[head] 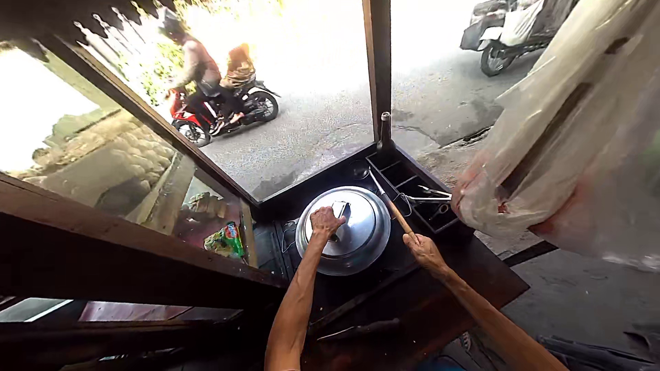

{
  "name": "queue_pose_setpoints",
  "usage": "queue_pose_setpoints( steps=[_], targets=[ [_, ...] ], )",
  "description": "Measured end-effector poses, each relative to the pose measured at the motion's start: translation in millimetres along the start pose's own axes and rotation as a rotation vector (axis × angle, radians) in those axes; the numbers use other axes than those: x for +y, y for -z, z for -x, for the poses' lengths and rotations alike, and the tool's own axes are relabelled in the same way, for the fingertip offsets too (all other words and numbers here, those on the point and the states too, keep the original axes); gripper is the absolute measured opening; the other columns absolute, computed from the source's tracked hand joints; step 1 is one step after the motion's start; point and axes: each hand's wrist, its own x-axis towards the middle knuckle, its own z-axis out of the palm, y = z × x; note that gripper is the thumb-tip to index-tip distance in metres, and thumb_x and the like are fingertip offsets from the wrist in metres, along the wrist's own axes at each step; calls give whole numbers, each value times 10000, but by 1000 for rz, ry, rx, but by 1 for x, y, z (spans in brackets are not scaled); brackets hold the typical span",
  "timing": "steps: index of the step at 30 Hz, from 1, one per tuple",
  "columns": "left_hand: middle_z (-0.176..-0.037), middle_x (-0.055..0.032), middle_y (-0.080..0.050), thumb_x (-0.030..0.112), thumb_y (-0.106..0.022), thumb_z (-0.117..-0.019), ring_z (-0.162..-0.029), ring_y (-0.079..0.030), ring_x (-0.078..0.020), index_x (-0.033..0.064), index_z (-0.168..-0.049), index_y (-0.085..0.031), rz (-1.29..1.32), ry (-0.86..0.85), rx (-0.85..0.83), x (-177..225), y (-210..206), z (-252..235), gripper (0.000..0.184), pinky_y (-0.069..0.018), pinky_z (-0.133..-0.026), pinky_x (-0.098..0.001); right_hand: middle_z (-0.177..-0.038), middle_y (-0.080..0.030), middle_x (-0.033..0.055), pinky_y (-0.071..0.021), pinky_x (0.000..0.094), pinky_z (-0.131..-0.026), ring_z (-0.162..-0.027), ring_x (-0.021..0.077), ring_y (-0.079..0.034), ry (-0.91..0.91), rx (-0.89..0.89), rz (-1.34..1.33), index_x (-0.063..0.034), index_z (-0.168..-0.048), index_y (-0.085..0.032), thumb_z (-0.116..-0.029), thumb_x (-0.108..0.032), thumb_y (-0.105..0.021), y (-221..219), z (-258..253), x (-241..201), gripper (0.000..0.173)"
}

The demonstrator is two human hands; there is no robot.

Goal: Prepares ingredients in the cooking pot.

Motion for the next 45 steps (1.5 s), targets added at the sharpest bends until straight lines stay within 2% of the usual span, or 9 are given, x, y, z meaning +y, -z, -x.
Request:
queue_pose_setpoints(
  steps=[4,9,12,16,23,29,36,42,45],
  targets=[
    [-1072,-248,-709,547,-678,-918,-1117,-651,-417,-22,-989,-734,102,-15,94,-18,12,5,576,-456,-977,-610,-699,-503,39,-431,388,-614,-620,160,-496,140,164,73,-3,-977,-633,-1060,-363,-521,16,44,-12,386],
    [-752,-224,-647,541,-695,-917,-750,-637,-438,26,-775,-690,389,-64,401,-79,52,29,534,-471,-688,-660,-631,-479,-53,-399,209,-511,-533,3,-455,301,329,53,-22,-944,-641,-1022,-452,-514,33,97,-17,455],
    [-741,-176,-667,574,-634,-951,-671,-626,-347,41,-842,-738,581,-40,493,-106,72,47,553,-478,-665,-604,-606,-450,-95,-367,153,-484,-508,-53,-421,328,374,8,-49,-894,-619,-1014,-503,-516,37,116,-14,480],
    [-759,-29,-710,634,-610,-942,-578,-627,-112,103,-942,-747,889,24,482,-131,71,55,549,-550,-589,-351,-604,-436,-134,-352,108,-473,-498,-93,-401,346,383,-63,-91,-879,-599,-1018,-512,-529,36,131,-7,449],
    [-691,87,-710,587,-563,-994,-554,-630,-2,155,-843,-712,1142,34,516,-128,72,64,481,-530,-544,-212,-603,-433,-151,-341,83,-473,-496,-112,-396,311,417,-71,-110,-864,-605,-1007,-484,-548,33,155,-1,404],
    [-600,94,-644,373,-546,-1054,-534,-618,-13,148,-724,-610,1269,104,565,-125,73,53,404,-550,-552,-245,-586,-414,-151,-323,83,-467,-484,-117,-372,276,442,-26,-106,-817,-586,-993,-496,-550,31,169,5,430],
    [-582,98,-570,350,-509,-1069,-519,-578,-18,173,-709,-530,1328,203,575,-126,72,49,401,-531,-537,-239,-583,-414,-163,-327,94,-466,-487,-121,-371,231,389,3,-112,-807,-571,-998,-490,-552,42,192,7,424],
    [-643,81,-589,335,-509,-1074,-569,-599,-29,156,-812,-554,1433,245,607,-131,72,50,320,-546,-565,-253,-636,-473,-83,-354,106,-527,-558,-111,-413,151,215,153,51,-852,-610,-990,-316,-602,88,230,-23,392],
    [-645,80,-609,353,-502,-1074,-576,-620,-38,159,-805,-559,1476,204,624,-135,70,52,337,-559,-564,-260,-638,-506,28,-361,240,-519,-555,25,-429,112,99,306,77,-869,-625,-1003,-382,-607,108,243,-35,479]
  ],
)
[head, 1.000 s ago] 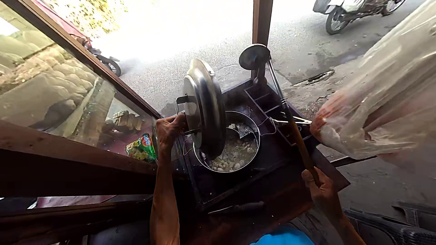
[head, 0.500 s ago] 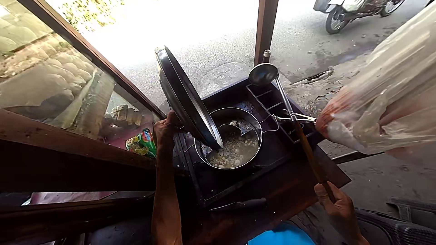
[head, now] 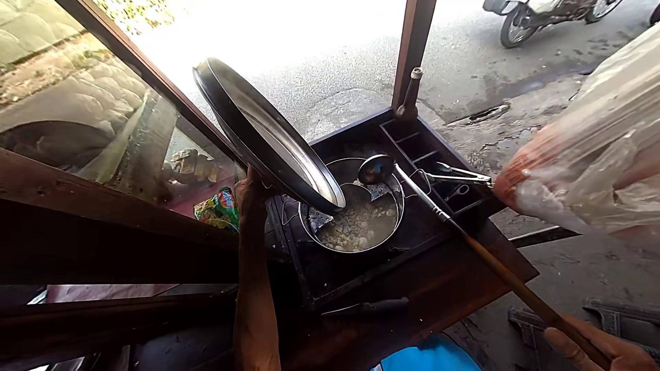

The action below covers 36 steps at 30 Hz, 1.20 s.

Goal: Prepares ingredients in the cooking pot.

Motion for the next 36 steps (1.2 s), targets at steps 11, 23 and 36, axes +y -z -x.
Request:
queue_pose_setpoints(
  steps=[11,23,36],
  targets=[
    [-660,86,-625,338,-477,-1084,-593,-632,-27,153,-846,-577,58,-10,-15,-4,11,4,318,-566,-577,-248,-616,-607,162,-450,535,-497,-550,352,-621,54,-118,380,24,-907,-677,-1006,-438,-543,-74,-19,-27,491],
    [-616,113,-621,286,-473,-1086,-565,-629,-1,191,-771,-552,56,-56,-37,2,12,10,338,-567,-552,-226,-693,-654,192,-482,571,-621,-702,407,-688,-122,-167,472,12,-949,-664,-1023,-414,-498,-127,-49,-50,462],
    [-562,147,-587,190,-488,-1071,-509,-579,45,211,-696,-533,28,-97,-31,6,10,12,379,-527,-519,-171,-696,-491,61,-413,448,-645,-657,216,-507,-369,-364,-8,-49,-801,-576,-1065,-390,-513,-175,-145,-56,436]
  ],
)
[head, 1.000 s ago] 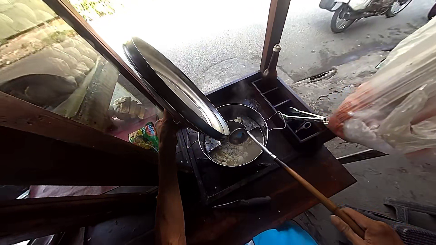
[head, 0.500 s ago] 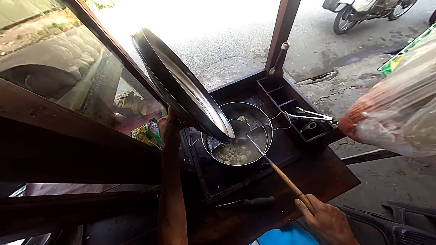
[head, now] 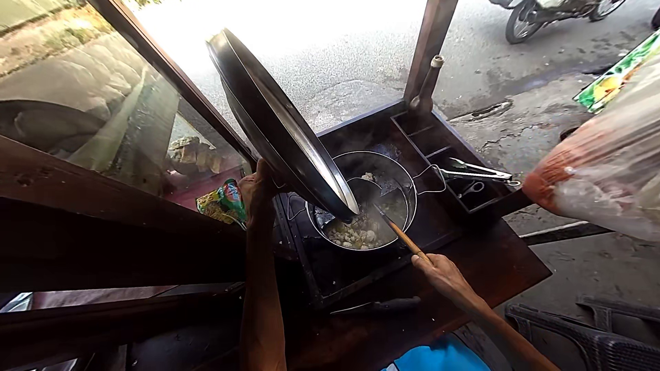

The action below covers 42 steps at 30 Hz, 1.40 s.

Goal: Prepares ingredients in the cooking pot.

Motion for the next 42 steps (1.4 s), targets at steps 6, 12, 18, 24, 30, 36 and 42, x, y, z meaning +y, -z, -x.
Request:
queue_pose_setpoints(
  steps=[6,12,18,24,30,36,42],
  targets=[
    [-595,156,-616,343,-531,-1059,-540,-604,35,261,-702,-558,-1,-81,-78,-16,9,-4,368,-538,-540,-178,-503,-370,-61,-267,198,-384,-386,38,-317,-144,-235,-489,-116,-756,-505,-1112,-330,-427,-19,-36,-30,422],
    [-529,151,-578,188,-485,-1068,-477,-559,44,240,-634,-524,0,-27,-25,-6,0,-5,439,-507,-499,-165,-502,-325,-76,-242,181,-375,-380,27,-281,-191,-398,-561,-152,-753,-446,-1112,-333,-415,-22,-52,-49,403],
    [-535,154,-593,196,-479,-1076,-477,-570,45,246,-641,-543,10,-29,-25,-6,-1,-3,442,-518,-492,-166,-485,-315,-86,-215,140,-346,-354,-10,-259,-250,-583,-710,-161,-730,-440,-1112,-328,-385,10,-45,-26,420],
    [-590,166,-613,388,-543,-1057,-514,-591,41,278,-709,-569,6,-78,-106,-17,11,-1,366,-526,-506,-167,-482,-312,-86,-226,125,-344,-354,-20,-270,-298,-601,-760,-148,-716,-461,-1119,-341,-369,38,-6,-10,456],
    [-580,172,-596,386,-547,-1053,-508,-582,42,280,-699,-547,-34,-47,-67,-15,8,0,369,-519,-497,-172,-488,-308,-89,-222,132,-358,-361,-19,-263,-245,-600,-601,-157,-738,-474,-1116,-323,-370,66,15,-10,426],
    [-545,154,-597,214,-501,-1075,-489,-569,50,248,-647,-543,-19,-14,-16,-10,2,-6,431,-511,-502,-165,-481,-300,-88,-211,138,-355,-359,-17,-252,-220,-583,-503,-163,-730,-476,-1115,-318,-363,89,25,-7,430],
    [-582,173,-595,306,-533,-1061,-516,-574,53,269,-695,-544,-44,-43,-62,-15,7,-4,368,-514,-524,-161,-476,-354,-74,-245,158,-366,-365,3,-301,-120,-560,-386,-155,-701,-512,-1086,-318,-398,101,28,3,434]
  ],
)
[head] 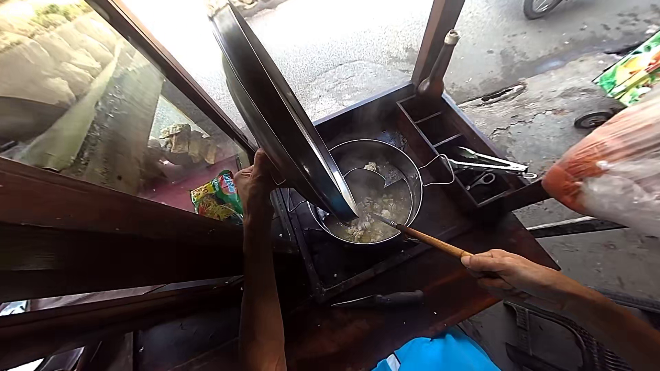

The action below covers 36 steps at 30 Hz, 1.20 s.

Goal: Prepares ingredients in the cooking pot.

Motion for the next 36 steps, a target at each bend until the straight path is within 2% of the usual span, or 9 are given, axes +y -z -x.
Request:
queue_pose_setpoints(
  steps=[9,13,15,22,27,29,32,34,36],
  targets=[
    [-540,155,-594,199,-518,-1047,-480,-557,51,254,-630,-550,36,1,29,4,-5,-3,421,-494,-495,-154,-547,-425,-63,-316,237,-460,-456,48,-382,92,227,392,-146,-721,-560,-1031,-328,-524,1,16,3,362],
    [-537,159,-578,248,-561,-1033,-474,-542,48,263,-614,-538,16,-19,0,-1,-2,-4,420,-483,-490,-161,-738,-577,134,-449,527,-691,-752,318,-606,-11,362,924,-25,-899,-619,-1040,-446,-488,-18,28,-4,463],
    [-543,165,-584,288,-578,-1029,-478,-546,52,278,-614,-540,9,-42,-21,-3,0,-2,417,-486,-490,-154,-798,-653,198,-485,567,-736,-841,404,-676,-46,422,1134,0,-1006,-627,-1055,-410,-481,-34,34,-5,438],
    [-553,153,-613,198,-523,-1046,-495,-566,57,245,-624,-570,21,-19,11,4,-5,-4,428,-501,-517,-154,-636,-622,157,-501,486,-547,-640,387,-696,198,701,1443,-11,-940,-596,-1000,-233,-545,-52,15,30,235],
    [-569,169,-616,286,-561,-1047,-504,-578,56,277,-646,-559,11,-31,-32,0,0,-1,400,-508,-512,-145,-645,-619,150,-508,481,-545,-637,375,-692,306,733,1408,0,-954,-608,-995,-219,-582,-50,-12,35,224],
    [-543,160,-599,232,-538,-1051,-483,-559,58,256,-624,-545,5,-9,4,4,-4,-2,427,-494,-499,-150,-719,-657,182,-533,514,-631,-731,401,-714,229,642,1332,18,-1027,-602,-1052,-320,-520,-47,-21,27,349],
    [-551,161,-579,412,-615,-1005,-477,-548,43,291,-628,-527,-25,-32,-44,-5,4,2,406,-479,-474,-157,-836,-647,194,-507,543,-780,-875,386,-680,76,494,1032,9,-1037,-590,-1092,-479,-388,-39,-41,14,531],
    [-562,149,-586,461,-650,-978,-480,-552,24,287,-638,-541,-26,-19,-51,-8,7,2,397,-481,-476,-175,-754,-529,115,-451,469,-697,-734,279,-567,98,437,711,-27,-901,-572,-1103,-443,-382,-32,-59,12,500],
    [-561,153,-591,447,-660,-976,-480,-551,32,292,-631,-544,-28,-19,-46,-9,7,1,396,-480,-476,-169,-576,-414,-25,-342,270,-473,-477,93,-394,131,372,292,-79,-807,-569,-1120,-382,-380,-36,-74,11,475]
  ],
)
